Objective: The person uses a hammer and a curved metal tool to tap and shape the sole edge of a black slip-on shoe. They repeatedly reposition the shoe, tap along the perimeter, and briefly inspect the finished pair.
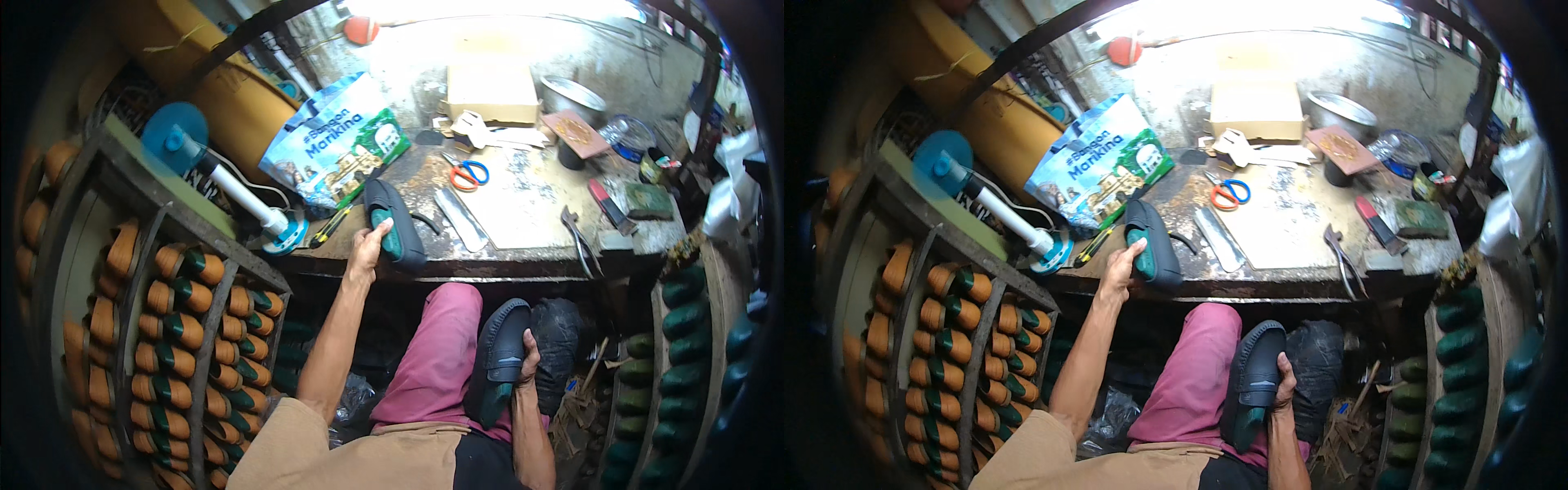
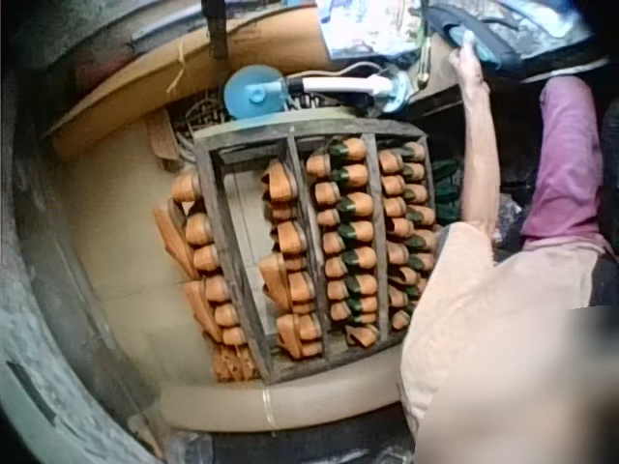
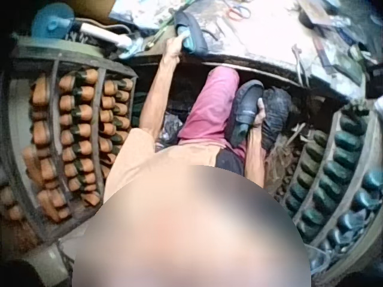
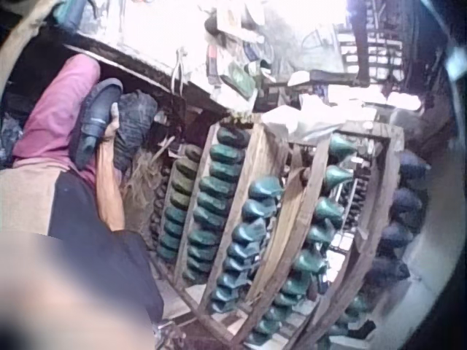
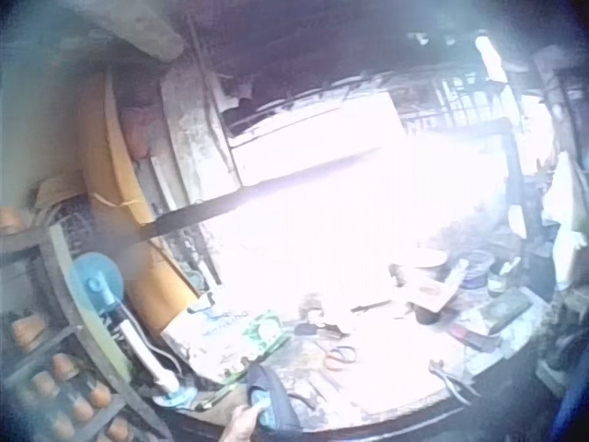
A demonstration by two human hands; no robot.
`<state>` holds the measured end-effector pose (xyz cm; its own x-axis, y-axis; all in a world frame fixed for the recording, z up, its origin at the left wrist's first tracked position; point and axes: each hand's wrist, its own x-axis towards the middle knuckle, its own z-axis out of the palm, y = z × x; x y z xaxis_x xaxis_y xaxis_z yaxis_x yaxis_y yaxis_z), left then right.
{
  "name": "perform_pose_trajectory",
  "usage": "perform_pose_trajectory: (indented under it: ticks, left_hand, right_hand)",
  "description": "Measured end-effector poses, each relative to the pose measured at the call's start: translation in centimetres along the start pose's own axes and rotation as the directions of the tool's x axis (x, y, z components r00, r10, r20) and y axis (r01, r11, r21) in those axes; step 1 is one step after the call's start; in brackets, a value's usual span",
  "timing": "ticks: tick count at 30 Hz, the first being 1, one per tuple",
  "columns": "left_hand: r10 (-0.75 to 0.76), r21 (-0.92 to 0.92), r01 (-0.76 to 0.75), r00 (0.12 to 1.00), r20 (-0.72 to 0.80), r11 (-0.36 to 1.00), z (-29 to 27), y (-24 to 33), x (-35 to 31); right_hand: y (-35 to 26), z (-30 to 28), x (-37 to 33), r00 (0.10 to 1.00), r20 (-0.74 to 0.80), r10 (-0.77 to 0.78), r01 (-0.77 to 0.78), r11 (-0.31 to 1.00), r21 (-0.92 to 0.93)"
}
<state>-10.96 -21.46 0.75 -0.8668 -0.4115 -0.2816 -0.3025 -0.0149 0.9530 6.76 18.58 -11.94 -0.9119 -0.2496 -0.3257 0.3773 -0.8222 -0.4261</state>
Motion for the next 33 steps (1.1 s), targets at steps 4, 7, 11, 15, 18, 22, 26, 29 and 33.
perform_pose_trajectory:
  ticks: [4, 7, 11, 15, 18, 22, 26, 29, 33]
  left_hand:
    - [0.021, -0.018, -0.022, 0.997, -0.073, 1.0, 2.4, -0.3, 3.5]
    - [0.004, -0.025, -0.008, 0.986, -0.168, 1.0, 2.6, 0.7, 2.7]
    - [0.1, -0.353, -0.064, 0.991, 0.084, 0.933, 2.0, 1.2, -4.0]
    - [0.13, -0.353, -0.024, 0.951, 0.281, 0.935, -0.2, 0.2, -12.4]
    - [0.114, -0.185, -0.067, 0.959, 0.26, 0.981, -0.3, -2.0, -16.8]
    - [-0.052, 0.03, 0.047, 0.977, 0.208, 0.998, 2.0, -5.5, -19.9]
    - [0.046, 0.024, -0.054, 0.962, 0.27, 0.998, 2.3, -6.0, -19.4]
    - [-0.053, -0.131, 0.11, 0.925, 0.376, 0.985, 2.1, -5.2, -18.2]
    - [0.019, -0.006, -0.018, 0.916, 0.401, 1.0, 1.5, -4.1, -18.1]
  right_hand:
    - [-0.7, -0.1, -1.5, 0.999, -0.019, -0.034, 0.034, 0.999, -0.013]
    - [-1.2, -0.6, -2.1, 0.996, -0.035, -0.086, 0.085, 0.995, -0.05]
    - [-1.7, -1.3, -2.7, 0.988, -0.064, -0.143, 0.14, 0.989, -0.051]
    - [-1.7, -0.9, -3.0, 0.987, -0.089, -0.135, 0.133, 0.991, -0.026]
    - [-1.5, 0.2, -2.8, 0.99, -0.087, -0.114, 0.112, 0.993, -0.024]
    - [-1.4, 1.4, -2.3, 0.995, -0.092, -0.042, 0.041, 0.999, -0.015]
    - [-0.9, 1.3, -1.6, 0.996, -0.081, 0.024, -0.029, 0.998, -0.057]
    - [-0.4, 0.9, -0.9, 0.986, -0.153, 0.071, -0.08, 0.995, -0.056]
    - [0.0, 1.0, -0.5, 0.965, -0.26, 0.034, -0.091, 0.974, -0.21]
